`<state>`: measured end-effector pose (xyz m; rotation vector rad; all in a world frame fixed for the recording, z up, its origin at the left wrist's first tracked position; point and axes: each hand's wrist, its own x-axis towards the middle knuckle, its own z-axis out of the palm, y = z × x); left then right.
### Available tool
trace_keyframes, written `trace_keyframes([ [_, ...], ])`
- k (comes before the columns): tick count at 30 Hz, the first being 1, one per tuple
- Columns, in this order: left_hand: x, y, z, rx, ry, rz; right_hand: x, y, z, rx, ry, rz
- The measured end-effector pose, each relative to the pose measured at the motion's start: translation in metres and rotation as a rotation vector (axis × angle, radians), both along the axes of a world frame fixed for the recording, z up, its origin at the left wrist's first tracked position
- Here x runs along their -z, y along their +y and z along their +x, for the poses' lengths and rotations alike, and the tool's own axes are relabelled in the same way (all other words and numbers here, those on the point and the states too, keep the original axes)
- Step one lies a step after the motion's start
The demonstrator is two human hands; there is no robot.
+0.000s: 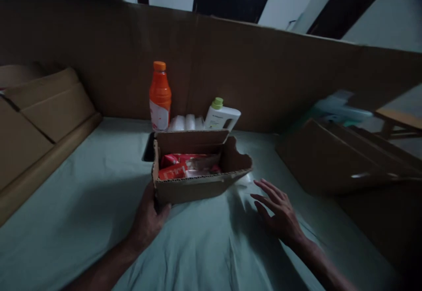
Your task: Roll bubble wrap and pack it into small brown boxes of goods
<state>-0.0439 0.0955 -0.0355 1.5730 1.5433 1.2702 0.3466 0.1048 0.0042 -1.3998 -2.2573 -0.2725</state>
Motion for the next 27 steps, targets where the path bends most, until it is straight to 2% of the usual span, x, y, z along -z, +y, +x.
trace_keyframes([
  [3, -0.004, 0.0, -0.006, -0.026, 0.077, 0.023, -0.012, -0.016, -0.022, 0.033, 0.169, -0.04],
  [7, -0.011, 0.001, -0.013, -0.076, 0.216, 0.113, -0.021, -0.003, -0.066, -0.012, 0.428, -0.194],
  [10, -0.015, 0.006, -0.015, -0.101, 0.243, 0.108, -0.019, 0.016, -0.094, -0.003, 0.541, -0.328],
  [13, -0.014, 0.012, -0.015, -0.075, 0.172, 0.11, -0.011, 0.029, -0.108, 0.05, 0.628, -0.407],
  [19, -0.003, 0.014, -0.012, 0.168, -0.098, 0.003, 0.003, 0.036, -0.113, 0.179, 0.735, -0.416],
  [24, -0.002, 0.017, -0.011, 0.405, -0.282, -0.068, 0.005, 0.045, -0.117, 0.181, 0.79, -0.394],
  [27, -0.004, 0.024, -0.011, 0.461, -0.358, -0.086, 0.012, 0.049, -0.116, 0.168, 0.807, -0.378],
])
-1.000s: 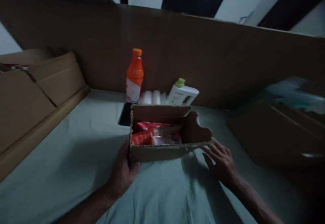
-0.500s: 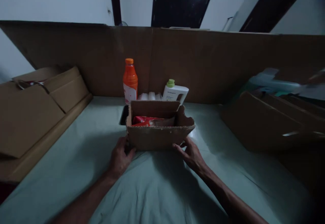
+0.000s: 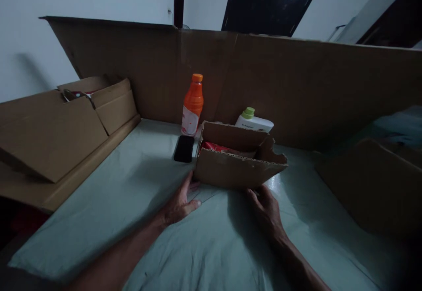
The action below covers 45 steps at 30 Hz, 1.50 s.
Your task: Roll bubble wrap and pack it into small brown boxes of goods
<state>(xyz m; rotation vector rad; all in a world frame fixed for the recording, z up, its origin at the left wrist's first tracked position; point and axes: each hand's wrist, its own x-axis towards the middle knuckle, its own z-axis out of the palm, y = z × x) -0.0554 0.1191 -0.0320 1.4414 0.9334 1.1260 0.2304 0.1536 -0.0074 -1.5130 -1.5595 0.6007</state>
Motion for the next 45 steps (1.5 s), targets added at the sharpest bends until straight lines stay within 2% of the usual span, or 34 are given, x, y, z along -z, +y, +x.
trace_keyframes([
  [5, 0.009, 0.006, -0.003, 0.002, -0.093, -0.009, 0.014, 0.004, 0.002, -0.095, 0.056, 0.034],
  [10, 0.018, 0.009, -0.007, 0.026, -0.127, -0.019, 0.02, 0.006, 0.002, -0.197, 0.089, 0.102],
  [14, 0.015, 0.008, -0.009, -0.017, -0.095, -0.026, 0.017, -0.01, 0.014, -0.122, 0.021, 0.134],
  [17, 0.009, 0.006, -0.012, -0.09, -0.095, -0.072, 0.006, -0.02, 0.027, -0.051, -0.064, 0.187],
  [21, 0.001, 0.006, -0.014, -0.172, -0.091, -0.148, -0.016, -0.003, 0.039, 0.067, -0.144, 0.187],
  [24, -0.006, 0.006, -0.015, -0.193, -0.05, -0.135, -0.026, 0.016, 0.049, 0.165, -0.049, 0.151],
  [26, -0.011, 0.005, -0.018, -0.204, -0.013, -0.13, -0.029, 0.018, 0.061, 0.238, 0.036, 0.142],
  [28, -0.012, 0.003, -0.021, -0.222, 0.041, -0.139, -0.033, 0.005, 0.074, 0.297, 0.14, 0.138],
  [32, -0.009, 0.0, -0.025, -0.282, 0.119, -0.131, -0.041, -0.046, 0.089, 0.312, 0.367, 0.107],
  [35, -0.01, -0.004, -0.019, -0.289, 0.125, -0.127, -0.043, -0.081, 0.076, 0.268, 0.528, 0.055],
  [38, -0.019, -0.018, -0.006, -0.253, 0.15, -0.139, -0.04, -0.102, 0.046, 0.197, 0.668, 0.001],
  [41, -0.035, -0.04, 0.012, -0.128, 0.101, -0.211, -0.036, -0.112, 0.011, 0.096, 0.768, -0.058],
  [43, -0.045, -0.054, 0.023, -0.011, 0.01, -0.307, -0.035, -0.115, -0.012, -0.004, 0.821, -0.093],
  [45, -0.052, -0.062, 0.03, 0.042, -0.094, -0.397, -0.035, -0.115, -0.03, -0.112, 0.866, -0.108],
])
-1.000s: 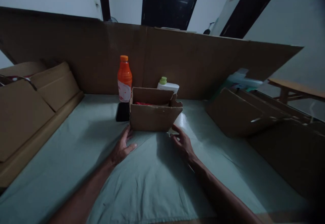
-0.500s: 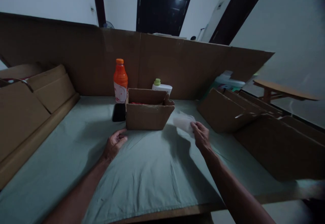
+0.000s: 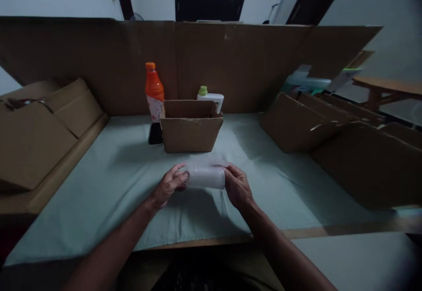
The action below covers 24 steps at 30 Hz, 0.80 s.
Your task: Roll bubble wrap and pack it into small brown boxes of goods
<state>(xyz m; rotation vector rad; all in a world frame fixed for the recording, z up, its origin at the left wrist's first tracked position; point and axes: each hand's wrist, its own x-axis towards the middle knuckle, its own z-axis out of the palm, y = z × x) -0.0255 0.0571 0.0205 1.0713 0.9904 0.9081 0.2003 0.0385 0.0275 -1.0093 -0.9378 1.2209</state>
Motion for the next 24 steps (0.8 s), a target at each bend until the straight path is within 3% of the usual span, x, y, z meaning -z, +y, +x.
trace_keyframes([
  [5, -0.006, -0.003, -0.005, -0.125, -0.193, -0.106, -0.007, 0.008, -0.022, -0.035, 0.101, 0.071],
  [9, -0.003, -0.001, -0.009, -0.133, -0.195, -0.11, -0.01, 0.009, -0.021, -0.012, 0.102, 0.069],
  [16, -0.006, 0.007, 0.003, -0.104, 0.07, 0.145, -0.013, 0.005, -0.015, 0.033, 0.063, 0.065],
  [20, -0.016, 0.014, 0.012, 0.016, 0.33, 0.338, -0.03, 0.004, -0.016, -0.004, 0.104, 0.116],
  [24, -0.012, 0.015, 0.017, 0.158, 0.491, 0.36, -0.052, 0.008, -0.006, 0.086, 0.106, 0.203],
])
